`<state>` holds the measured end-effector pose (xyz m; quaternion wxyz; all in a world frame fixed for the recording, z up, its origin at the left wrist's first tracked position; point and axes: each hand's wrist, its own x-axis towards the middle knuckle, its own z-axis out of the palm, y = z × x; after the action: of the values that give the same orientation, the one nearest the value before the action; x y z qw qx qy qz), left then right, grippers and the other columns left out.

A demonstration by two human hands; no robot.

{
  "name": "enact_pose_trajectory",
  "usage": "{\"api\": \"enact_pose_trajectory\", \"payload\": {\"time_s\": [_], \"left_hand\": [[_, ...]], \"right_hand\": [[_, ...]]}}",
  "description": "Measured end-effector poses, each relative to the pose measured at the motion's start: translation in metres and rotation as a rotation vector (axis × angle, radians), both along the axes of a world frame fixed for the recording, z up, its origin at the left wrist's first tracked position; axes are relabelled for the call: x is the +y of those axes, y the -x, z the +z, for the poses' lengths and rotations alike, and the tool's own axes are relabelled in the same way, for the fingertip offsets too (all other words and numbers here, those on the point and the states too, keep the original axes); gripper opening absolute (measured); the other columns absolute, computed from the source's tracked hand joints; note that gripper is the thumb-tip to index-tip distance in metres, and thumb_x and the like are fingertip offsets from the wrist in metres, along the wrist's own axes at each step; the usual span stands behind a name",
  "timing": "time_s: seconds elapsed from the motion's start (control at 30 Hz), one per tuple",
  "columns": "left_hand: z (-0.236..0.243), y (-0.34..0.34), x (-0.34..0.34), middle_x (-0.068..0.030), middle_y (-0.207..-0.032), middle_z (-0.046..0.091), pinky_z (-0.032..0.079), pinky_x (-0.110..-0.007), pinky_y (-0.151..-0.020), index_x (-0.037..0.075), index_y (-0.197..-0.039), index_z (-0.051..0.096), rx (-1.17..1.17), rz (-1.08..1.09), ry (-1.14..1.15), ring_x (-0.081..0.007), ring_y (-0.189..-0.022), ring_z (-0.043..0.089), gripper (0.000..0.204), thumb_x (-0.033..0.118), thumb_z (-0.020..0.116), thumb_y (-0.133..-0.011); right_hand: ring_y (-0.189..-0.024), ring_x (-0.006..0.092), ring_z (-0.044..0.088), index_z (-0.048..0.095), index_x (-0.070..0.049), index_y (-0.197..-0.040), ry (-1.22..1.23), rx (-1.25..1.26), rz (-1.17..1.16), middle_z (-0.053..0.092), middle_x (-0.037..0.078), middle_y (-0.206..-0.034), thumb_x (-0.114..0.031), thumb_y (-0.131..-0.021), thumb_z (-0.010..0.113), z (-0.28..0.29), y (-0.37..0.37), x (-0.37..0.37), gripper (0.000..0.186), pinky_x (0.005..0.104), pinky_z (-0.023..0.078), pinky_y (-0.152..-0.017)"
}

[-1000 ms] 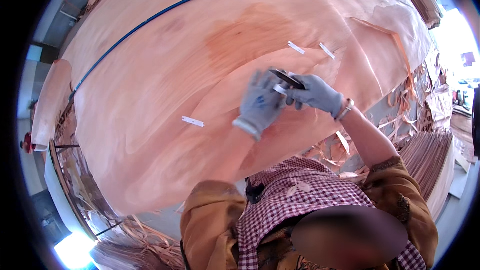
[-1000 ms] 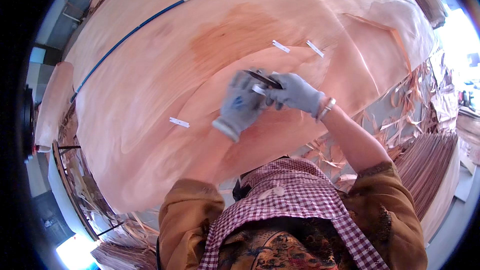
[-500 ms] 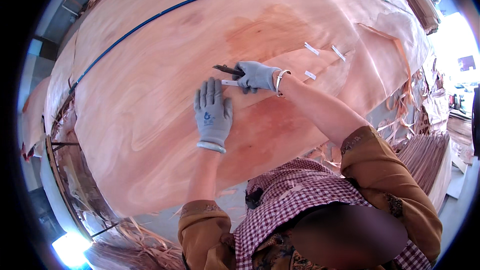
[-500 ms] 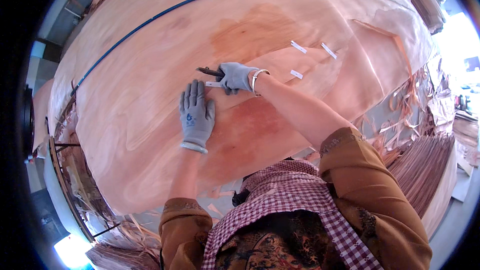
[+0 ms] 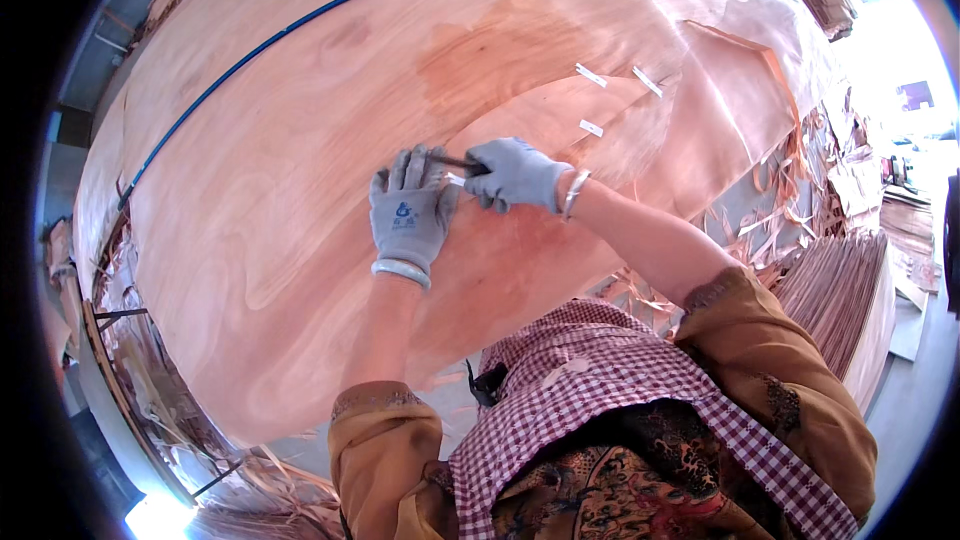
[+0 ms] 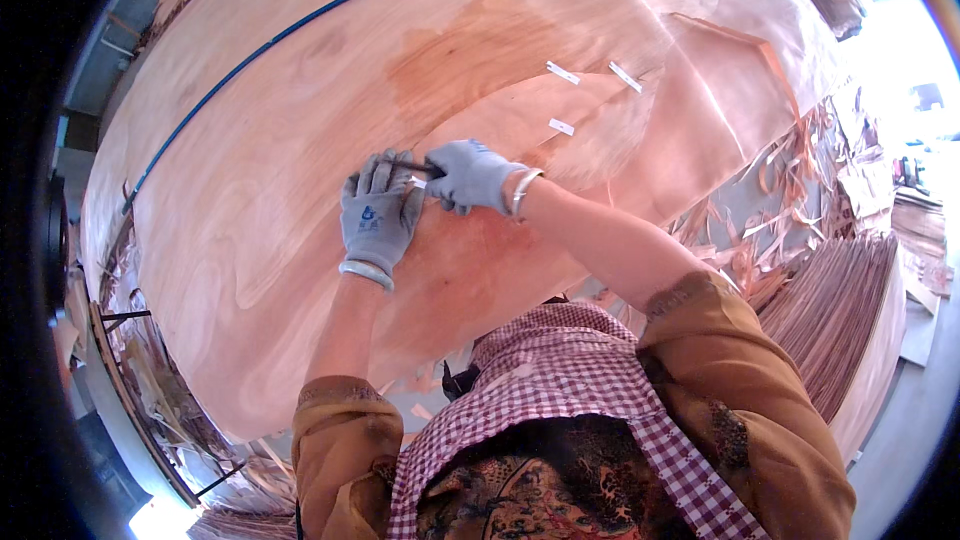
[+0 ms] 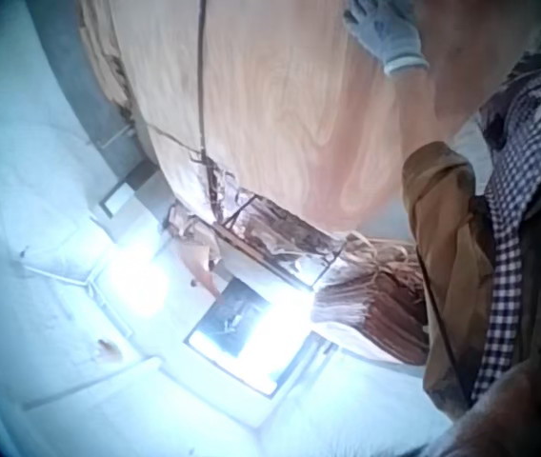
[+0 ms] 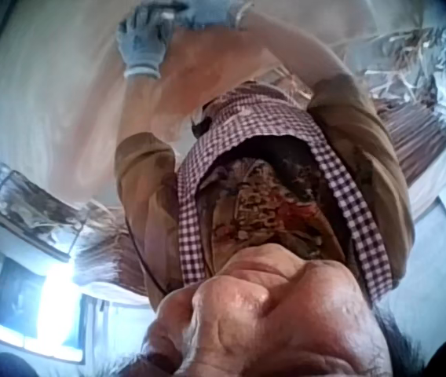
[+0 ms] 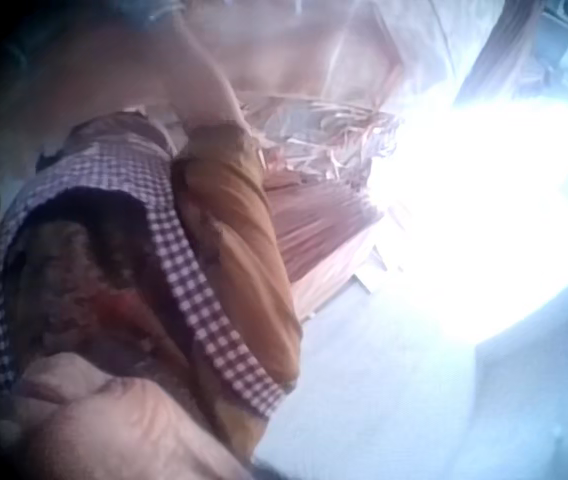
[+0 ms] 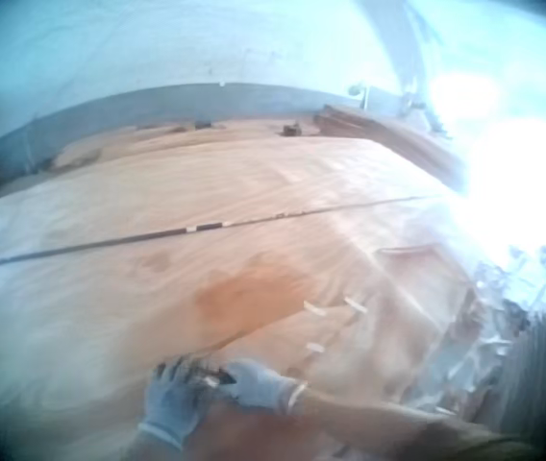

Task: The person handles wood veneer sheets by moving them across a workspace and uses a utility knife to trim specific sections, applying white tape strips to the veneer surface.

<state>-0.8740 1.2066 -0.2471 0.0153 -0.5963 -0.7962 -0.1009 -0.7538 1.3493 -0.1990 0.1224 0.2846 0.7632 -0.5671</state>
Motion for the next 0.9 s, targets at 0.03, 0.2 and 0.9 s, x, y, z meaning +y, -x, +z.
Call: {"api": "enact_pose_trajectory", "payload": {"time_s": [0.03, 0.2, 0.9], "left_hand": [[-0.001, 0.002, -0.005, -0.0094, -0.134, 0.047, 0.024, -0.048, -0.105, 0.013, -0.132, 0.046, 0.002, -0.004, -0.001, -0.0274, -0.128, 0.037, 0.05, 0.035, 0.05, -0.088], [-0.008, -0.012, -0.008, -0.0136, -0.135, 0.045, 0.026, -0.047, -0.106, 0.006, -0.131, 0.045, 0.0, -0.011, -0.191, -0.031, -0.125, 0.04, 0.05, 0.032, 0.05, -0.088], [0.005, -0.155, -0.213, -0.0102, -0.107, 0.059, 0.041, -0.041, -0.091, 0.008, -0.098, 0.06, -0.259, 0.183, -0.223, -0.0304, -0.102, 0.053, 0.027, 0.007, 0.053, -0.072]], "right_hand": [[-0.054, 0.0126, 0.058, 0.056, -0.001, -0.085, 0.109, 0.038, -0.078, 0.062, 0.007, -0.069, -0.019, -0.087, 0.058, -0.005, -0.007, 0.0, 0.019, 0.0273, 0.047, -0.049], [-0.052, 0.0124, 0.058, 0.053, 0.001, -0.087, 0.296, 0.126, -0.221, 0.063, 0.009, -0.071, -0.02, -0.087, 0.06, 0.0, -0.043, 0.002, 0.022, 0.0258, 0.048, -0.047], [-0.043, 0.0109, 0.055, 0.062, 0.0, -0.1, 0.513, -0.09, 0.053, 0.066, 0.011, -0.068, -0.02, -0.087, 0.06, 0.002, -0.222, -0.046, 0.024, 0.0233, 0.042, -0.038]]}}
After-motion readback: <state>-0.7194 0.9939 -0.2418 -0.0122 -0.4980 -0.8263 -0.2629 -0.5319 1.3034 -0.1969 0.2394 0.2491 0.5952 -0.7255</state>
